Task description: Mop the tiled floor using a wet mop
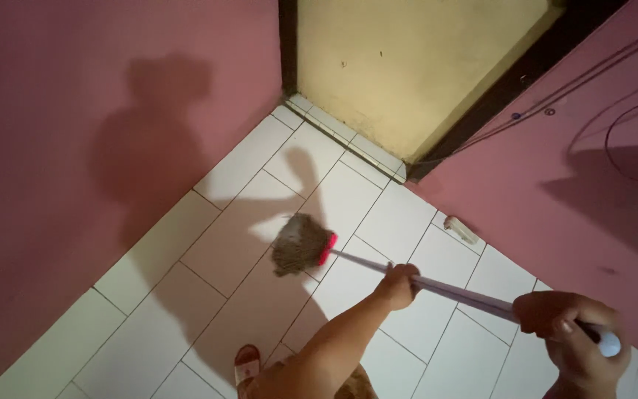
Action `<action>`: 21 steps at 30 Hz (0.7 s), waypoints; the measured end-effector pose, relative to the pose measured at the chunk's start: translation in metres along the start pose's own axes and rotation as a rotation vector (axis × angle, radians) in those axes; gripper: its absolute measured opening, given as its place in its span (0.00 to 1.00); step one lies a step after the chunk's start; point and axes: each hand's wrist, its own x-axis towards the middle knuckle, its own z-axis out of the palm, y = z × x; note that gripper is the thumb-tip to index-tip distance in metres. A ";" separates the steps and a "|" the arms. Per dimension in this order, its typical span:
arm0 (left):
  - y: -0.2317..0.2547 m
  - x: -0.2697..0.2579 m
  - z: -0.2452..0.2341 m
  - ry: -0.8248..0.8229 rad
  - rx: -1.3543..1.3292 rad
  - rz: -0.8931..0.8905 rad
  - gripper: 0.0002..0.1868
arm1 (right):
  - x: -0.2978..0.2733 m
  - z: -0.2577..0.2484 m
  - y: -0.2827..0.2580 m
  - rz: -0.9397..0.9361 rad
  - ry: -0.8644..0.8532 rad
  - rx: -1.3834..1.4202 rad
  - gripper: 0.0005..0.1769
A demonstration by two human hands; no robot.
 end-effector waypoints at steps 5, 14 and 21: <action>0.025 0.003 -0.029 -0.226 0.294 -0.039 0.13 | -0.018 -0.024 0.030 -0.049 -0.038 -0.080 0.07; 0.006 -0.052 -0.080 -0.274 0.514 -0.132 0.17 | -0.009 -0.007 0.053 -0.034 -0.093 0.004 0.10; -0.074 -0.106 -0.145 -0.114 0.571 -0.176 0.18 | -0.047 0.082 0.103 -0.182 -0.071 0.404 0.08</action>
